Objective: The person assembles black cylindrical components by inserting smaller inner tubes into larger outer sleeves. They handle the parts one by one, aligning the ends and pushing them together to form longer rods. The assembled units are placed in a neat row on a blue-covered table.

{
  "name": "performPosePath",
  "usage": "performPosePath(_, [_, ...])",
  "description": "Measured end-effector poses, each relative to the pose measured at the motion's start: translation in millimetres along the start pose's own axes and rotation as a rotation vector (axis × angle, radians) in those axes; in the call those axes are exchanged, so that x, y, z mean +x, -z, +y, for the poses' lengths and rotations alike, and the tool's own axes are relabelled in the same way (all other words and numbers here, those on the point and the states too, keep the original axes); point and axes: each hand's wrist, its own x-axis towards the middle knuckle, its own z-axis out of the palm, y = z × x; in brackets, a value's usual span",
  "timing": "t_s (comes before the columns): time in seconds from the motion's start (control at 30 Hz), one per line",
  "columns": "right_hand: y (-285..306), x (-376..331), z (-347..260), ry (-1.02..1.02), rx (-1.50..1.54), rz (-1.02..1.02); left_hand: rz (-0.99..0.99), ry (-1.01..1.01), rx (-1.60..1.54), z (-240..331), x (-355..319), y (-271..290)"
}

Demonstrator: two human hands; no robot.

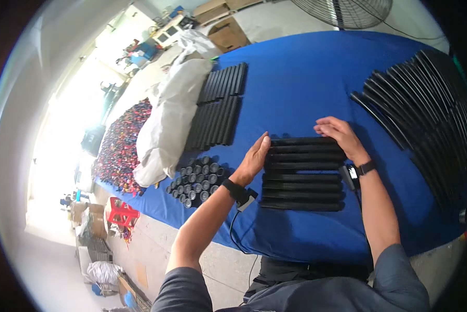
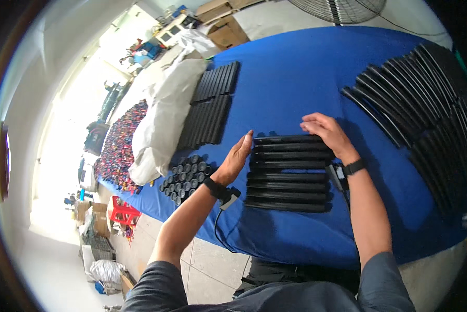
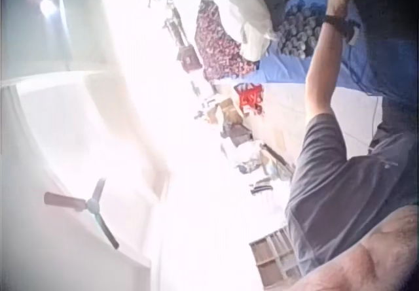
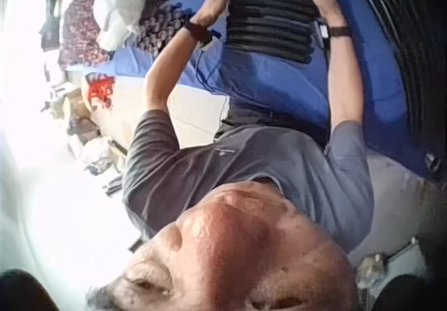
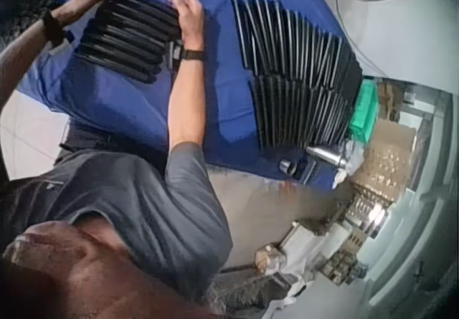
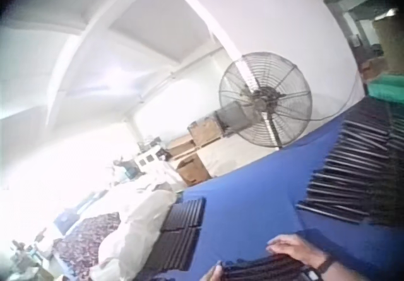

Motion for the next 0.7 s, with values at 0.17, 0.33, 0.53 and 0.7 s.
performPosePath(0.17, [2.7, 0.5, 1.2, -0.056, -0.037, 0.049, 0.092, 0.021, 0.180, 27.5, 49.0, 110.3])
performPosePath(0.33, [-7.8, 4.8, -2.3, -0.086, -0.012, 0.055, 0.346, 0.054, 0.277, 17.9, 105.7, 269.2])
performPosePath(0.53, [-6.3, 5.6, -7.7, -0.141, -0.042, 0.089, 0.471, 0.189, 0.251, -12.7, 199.8, 316.7])
performPosePath(0.7, [-7.0, 10.1, -8.9, -0.169, -0.043, 0.099, 0.408, 0.192, 0.442, -61.0, 282.3, 327.5])
